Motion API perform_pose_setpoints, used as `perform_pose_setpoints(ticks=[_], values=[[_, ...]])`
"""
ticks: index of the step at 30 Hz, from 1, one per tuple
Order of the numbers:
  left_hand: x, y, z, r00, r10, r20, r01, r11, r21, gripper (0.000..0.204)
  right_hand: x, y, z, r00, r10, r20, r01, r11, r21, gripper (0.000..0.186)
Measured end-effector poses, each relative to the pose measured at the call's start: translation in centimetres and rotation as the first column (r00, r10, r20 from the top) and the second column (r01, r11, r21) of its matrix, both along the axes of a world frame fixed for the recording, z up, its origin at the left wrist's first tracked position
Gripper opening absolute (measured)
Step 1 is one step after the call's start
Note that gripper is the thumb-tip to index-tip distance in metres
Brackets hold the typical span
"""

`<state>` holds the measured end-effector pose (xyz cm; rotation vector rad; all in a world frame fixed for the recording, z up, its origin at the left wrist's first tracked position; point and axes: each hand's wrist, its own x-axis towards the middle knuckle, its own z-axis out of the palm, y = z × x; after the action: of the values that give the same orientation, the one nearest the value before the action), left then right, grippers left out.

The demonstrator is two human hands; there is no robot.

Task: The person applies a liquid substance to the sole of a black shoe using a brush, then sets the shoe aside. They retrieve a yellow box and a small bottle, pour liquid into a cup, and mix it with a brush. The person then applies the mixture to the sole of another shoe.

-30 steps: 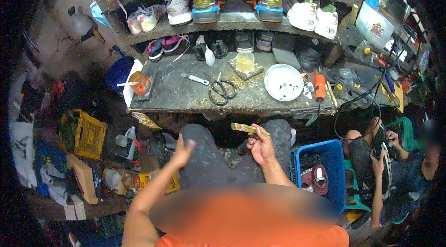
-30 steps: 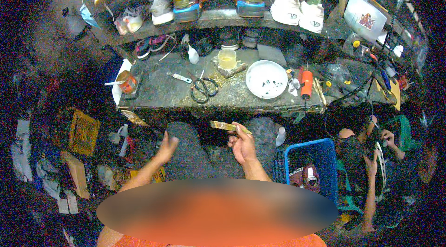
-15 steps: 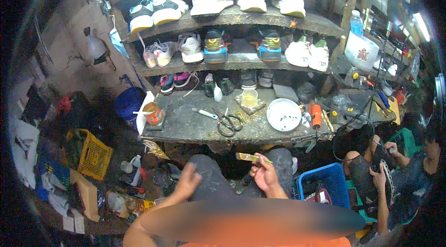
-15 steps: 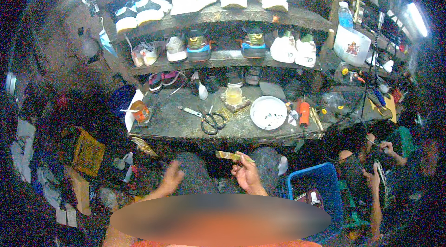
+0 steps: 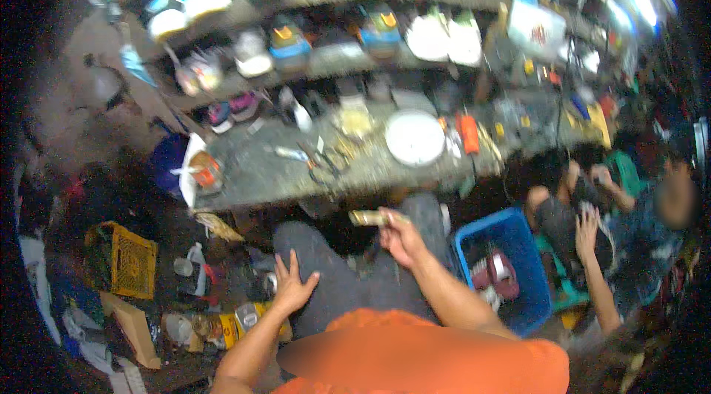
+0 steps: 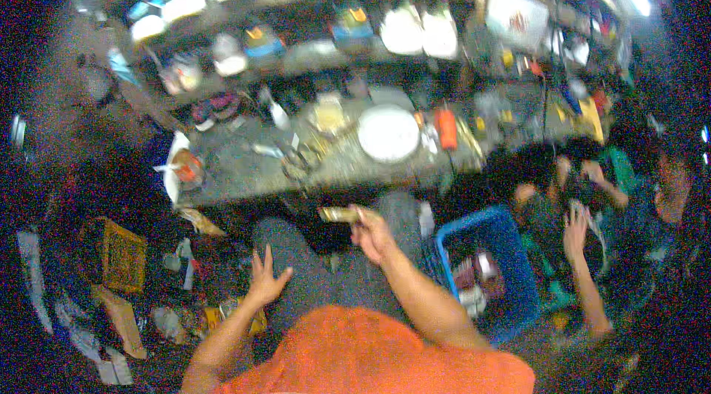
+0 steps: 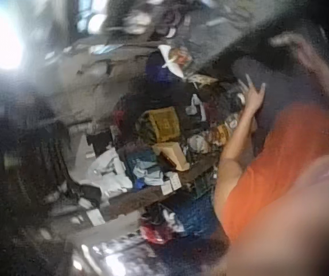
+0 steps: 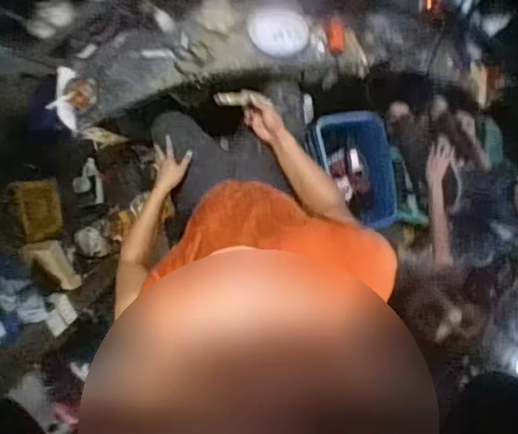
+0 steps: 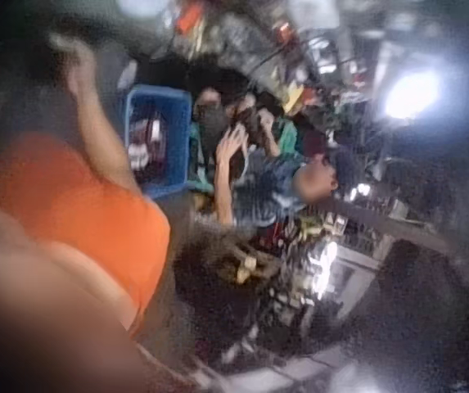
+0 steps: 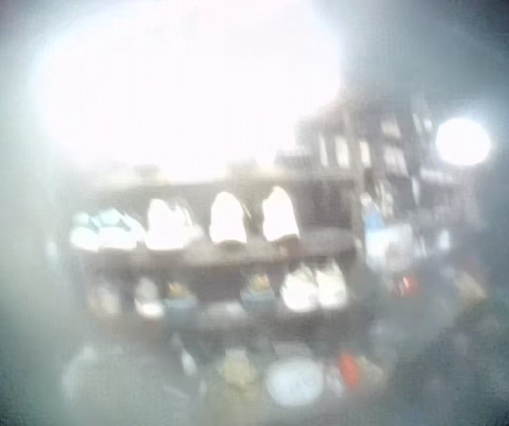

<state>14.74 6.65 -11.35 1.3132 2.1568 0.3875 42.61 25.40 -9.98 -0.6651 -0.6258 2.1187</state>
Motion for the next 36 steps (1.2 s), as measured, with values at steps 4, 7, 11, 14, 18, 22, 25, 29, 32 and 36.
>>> perform_pose_setpoints(ticks=[4,7,11,14,18,22,25,29,32,36], values=[[1.5,-1.3,0.5,0.985,-0.123,-0.117,0.146,0.966,0.212,0.078,-0.4,0.3,-1.5,0.999,0.048,-0.018,-0.047,0.998,0.03,0.033],[1.2,-0.9,-0.5,0.983,-0.124,-0.134,0.152,0.961,0.229,0.073,-0.8,0.4,-1.7,0.994,0.022,0.106,-0.02,1.0,-0.021,0.026],[1.0,-0.3,-0.5,0.992,-0.086,-0.087,0.107,0.955,0.276,0.069,-1.0,0.6,-0.7,0.995,0.01,0.097,-0.012,1.0,0.02,0.029],[1.7,0.2,1.3,0.997,-0.066,-0.04,0.073,0.977,0.203,0.065,-0.6,0.9,-0.2,0.995,0.026,0.099,-0.024,1.0,-0.014,0.029],[3.5,0.1,4.4,0.973,-0.212,-0.092,0.22,0.971,0.096,0.041,-0.1,1.1,-0.7,0.999,0.013,0.051,-0.01,0.999,-0.048,0.031],[5.9,-0.8,6.3,0.961,-0.258,0.096,0.201,0.896,0.395,0.021,-0.2,0.9,-1.6,0.992,0.013,-0.127,-0.018,0.999,-0.044,0.035],[7.5,-1.4,8.1,0.915,-0.166,0.367,-0.002,0.908,0.418,0.014,0.4,0.4,-1.3,0.987,0.059,-0.153,-0.056,0.998,0.019,0.037],[9.2,-2.1,9.4,0.719,-0.152,0.678,-0.079,0.951,0.297,0.015,1.0,0.9,-1.3,0.999,-0.04,-0.029,0.036,0.994,-0.104,0.04],[9.4,-2.7,9.0,0.639,-0.075,0.765,-0.093,0.98,0.173,0.019,0.7,1.1,-1.2,0.999,-0.022,-0.043,0.02,0.999,-0.039,0.038],[9.6,-3.5,7.7,0.45,-0.018,0.893,-0.204,0.971,0.123,0.027,0.5,1.5,-1.3,0.999,-0.029,0.042,0.03,0.999,-0.045,0.038]])
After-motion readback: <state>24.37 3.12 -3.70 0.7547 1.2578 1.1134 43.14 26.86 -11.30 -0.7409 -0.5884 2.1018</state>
